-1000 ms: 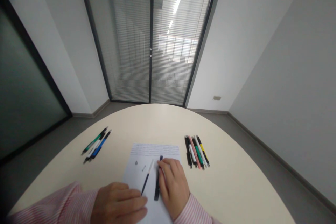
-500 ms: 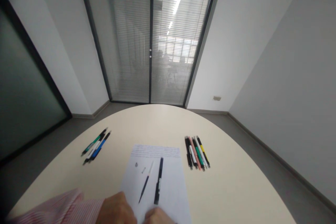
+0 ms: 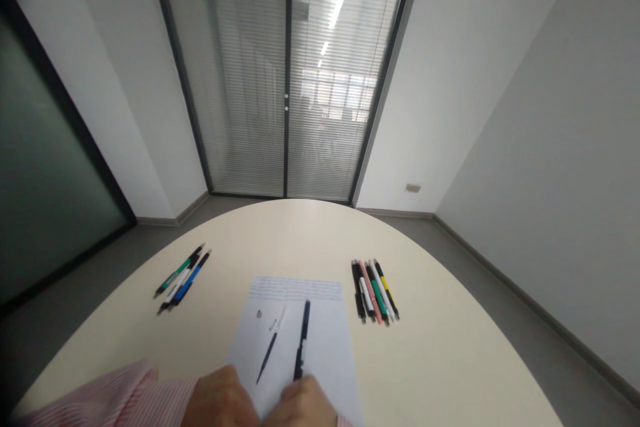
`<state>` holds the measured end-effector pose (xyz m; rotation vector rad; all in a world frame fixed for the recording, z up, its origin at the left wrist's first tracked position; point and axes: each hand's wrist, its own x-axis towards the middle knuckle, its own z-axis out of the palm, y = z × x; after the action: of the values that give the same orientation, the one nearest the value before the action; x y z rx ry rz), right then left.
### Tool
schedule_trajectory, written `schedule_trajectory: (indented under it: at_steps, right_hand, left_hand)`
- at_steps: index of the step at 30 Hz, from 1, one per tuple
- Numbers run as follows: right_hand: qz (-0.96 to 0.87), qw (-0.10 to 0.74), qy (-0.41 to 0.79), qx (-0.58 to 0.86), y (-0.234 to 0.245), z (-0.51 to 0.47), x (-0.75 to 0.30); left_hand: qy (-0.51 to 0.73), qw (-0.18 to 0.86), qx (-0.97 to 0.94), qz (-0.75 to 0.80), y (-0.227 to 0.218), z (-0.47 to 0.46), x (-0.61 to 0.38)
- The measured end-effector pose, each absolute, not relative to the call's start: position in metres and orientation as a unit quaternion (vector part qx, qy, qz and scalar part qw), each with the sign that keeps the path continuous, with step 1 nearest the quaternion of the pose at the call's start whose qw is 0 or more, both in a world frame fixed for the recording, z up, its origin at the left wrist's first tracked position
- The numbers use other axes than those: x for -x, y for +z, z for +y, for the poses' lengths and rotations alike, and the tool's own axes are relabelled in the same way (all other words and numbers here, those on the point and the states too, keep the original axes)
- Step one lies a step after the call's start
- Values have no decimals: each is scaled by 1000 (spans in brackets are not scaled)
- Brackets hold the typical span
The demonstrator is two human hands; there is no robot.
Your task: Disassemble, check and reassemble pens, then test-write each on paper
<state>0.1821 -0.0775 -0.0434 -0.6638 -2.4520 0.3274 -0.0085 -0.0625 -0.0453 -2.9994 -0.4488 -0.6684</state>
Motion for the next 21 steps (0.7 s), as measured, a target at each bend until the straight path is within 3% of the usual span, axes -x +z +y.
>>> schedule_trajectory:
  at_steps: [2, 5, 13, 18, 21]
  right_hand:
    - [-880, 311, 78, 349, -27, -75, -189]
    - [-821, 284, 67, 491, -8, -68, -197]
    - [-787, 229, 129, 557, -5, -58, -199]
    - [-720, 325, 238, 565, -11, -56, -203]
    - [-670, 418, 284, 544, -14, -54, -205]
  left_hand:
    - [-233, 37, 957, -167, -53, -65, 9]
    - [-234, 49, 957, -165, -63, -67, 9]
    - [-239, 69, 953, -176, -71, -68, 7]
    - [-242, 4, 965, -102, -45, -62, 7]
    - [-334, -116, 935, -41, -18, -54, 5]
